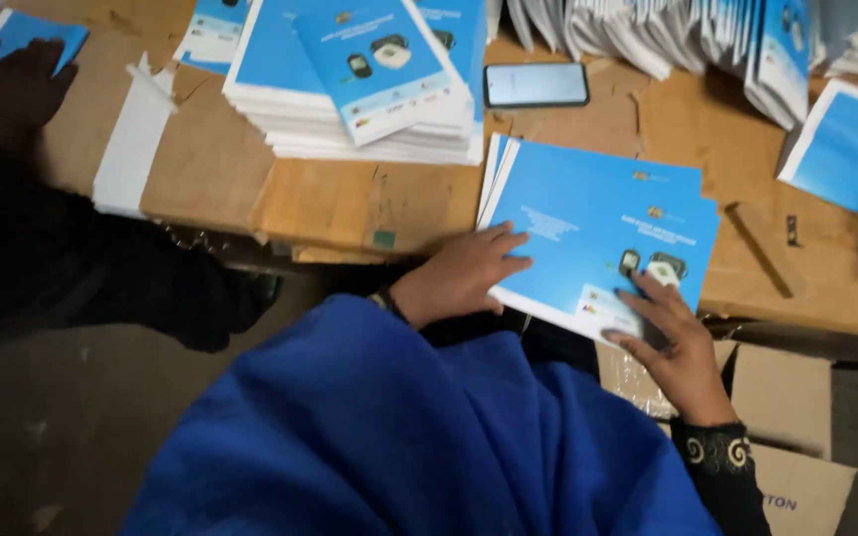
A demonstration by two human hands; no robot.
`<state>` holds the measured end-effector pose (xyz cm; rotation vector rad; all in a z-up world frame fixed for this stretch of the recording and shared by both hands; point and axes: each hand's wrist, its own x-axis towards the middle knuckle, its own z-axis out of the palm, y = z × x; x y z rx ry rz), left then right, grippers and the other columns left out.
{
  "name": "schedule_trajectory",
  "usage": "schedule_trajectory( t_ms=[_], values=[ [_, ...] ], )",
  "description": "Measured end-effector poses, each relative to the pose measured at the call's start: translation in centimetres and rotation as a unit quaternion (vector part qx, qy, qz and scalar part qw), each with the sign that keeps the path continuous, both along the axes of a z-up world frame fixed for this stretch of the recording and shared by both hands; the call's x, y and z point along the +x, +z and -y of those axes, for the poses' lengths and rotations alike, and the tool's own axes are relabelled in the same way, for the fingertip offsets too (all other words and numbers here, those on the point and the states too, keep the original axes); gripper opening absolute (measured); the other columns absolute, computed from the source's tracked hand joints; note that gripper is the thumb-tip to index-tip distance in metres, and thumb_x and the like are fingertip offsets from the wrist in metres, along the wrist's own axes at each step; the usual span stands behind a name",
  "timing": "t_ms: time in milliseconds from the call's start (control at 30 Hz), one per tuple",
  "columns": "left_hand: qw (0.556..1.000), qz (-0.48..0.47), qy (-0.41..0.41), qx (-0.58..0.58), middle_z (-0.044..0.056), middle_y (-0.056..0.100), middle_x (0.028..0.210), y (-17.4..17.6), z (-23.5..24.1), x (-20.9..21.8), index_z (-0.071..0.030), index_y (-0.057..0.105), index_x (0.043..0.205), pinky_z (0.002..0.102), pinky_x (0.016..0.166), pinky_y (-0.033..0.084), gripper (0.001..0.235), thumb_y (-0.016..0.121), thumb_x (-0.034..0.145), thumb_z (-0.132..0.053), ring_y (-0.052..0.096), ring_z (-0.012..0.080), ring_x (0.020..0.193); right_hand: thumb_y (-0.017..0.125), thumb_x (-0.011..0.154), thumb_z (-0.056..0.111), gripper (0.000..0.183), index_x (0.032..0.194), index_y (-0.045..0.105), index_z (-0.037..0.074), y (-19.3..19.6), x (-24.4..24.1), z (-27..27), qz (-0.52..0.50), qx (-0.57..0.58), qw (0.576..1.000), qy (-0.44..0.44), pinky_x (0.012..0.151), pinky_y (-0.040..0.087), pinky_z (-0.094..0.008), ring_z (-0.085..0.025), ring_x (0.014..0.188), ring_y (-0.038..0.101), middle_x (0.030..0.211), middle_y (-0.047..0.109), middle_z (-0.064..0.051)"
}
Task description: Manually folding printed paper sheets into booklets and stacking them on a table.
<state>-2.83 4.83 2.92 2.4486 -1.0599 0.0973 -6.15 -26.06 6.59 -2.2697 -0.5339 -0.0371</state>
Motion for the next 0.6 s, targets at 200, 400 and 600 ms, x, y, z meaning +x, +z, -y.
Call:
schedule_trajectory(
  t_ms=[200,400,600],
  values=[
    [0.996,-0.081,-0.026,0.004,0.019,0.034,0.151,-2.2,-0.7,1.1,-0.006,0.05,0.138,0.052,0.11,0.032,0.075,0.082,0.075,-0.033,0.028,0.0404,0.141,0.078,0.066,0.027,0.069,0.13,0.059,0.009,-0.6,0.3,1.4,-0.026,-0.064,0.997,0.048,0.116,0.024,-0.05,-0.036,0.142,0.034,0.151,0.041,-0.017],
    [0.991,-0.121,-0.017,0.055,0.007,0.032,0.153,-1.2,-1.0,1.5,-0.01,0.051,0.139,0.05,0.1,0.041,0.07,0.078,0.08,-0.039,0.025,0.0291,0.142,0.08,0.065,0.012,0.074,0.135,0.054,0.009,0.8,0.1,1.4,-0.07,-0.077,0.992,0.074,0.118,0.018,-0.051,-0.034,0.147,0.025,0.154,0.038,-0.016],
    [0.991,-0.132,-0.028,0.02,0.008,0.036,0.152,-0.9,-1.5,1.5,-0.01,0.055,0.134,0.048,0.1,0.041,0.064,0.075,0.081,-0.04,0.028,0.0282,0.142,0.078,0.065,0.015,0.063,0.125,0.06,0.008,2.0,0.2,1.2,-0.112,-0.019,0.991,0.067,0.122,0.013,-0.049,-0.031,0.148,0.027,0.147,0.045,-0.018]
  ],
)
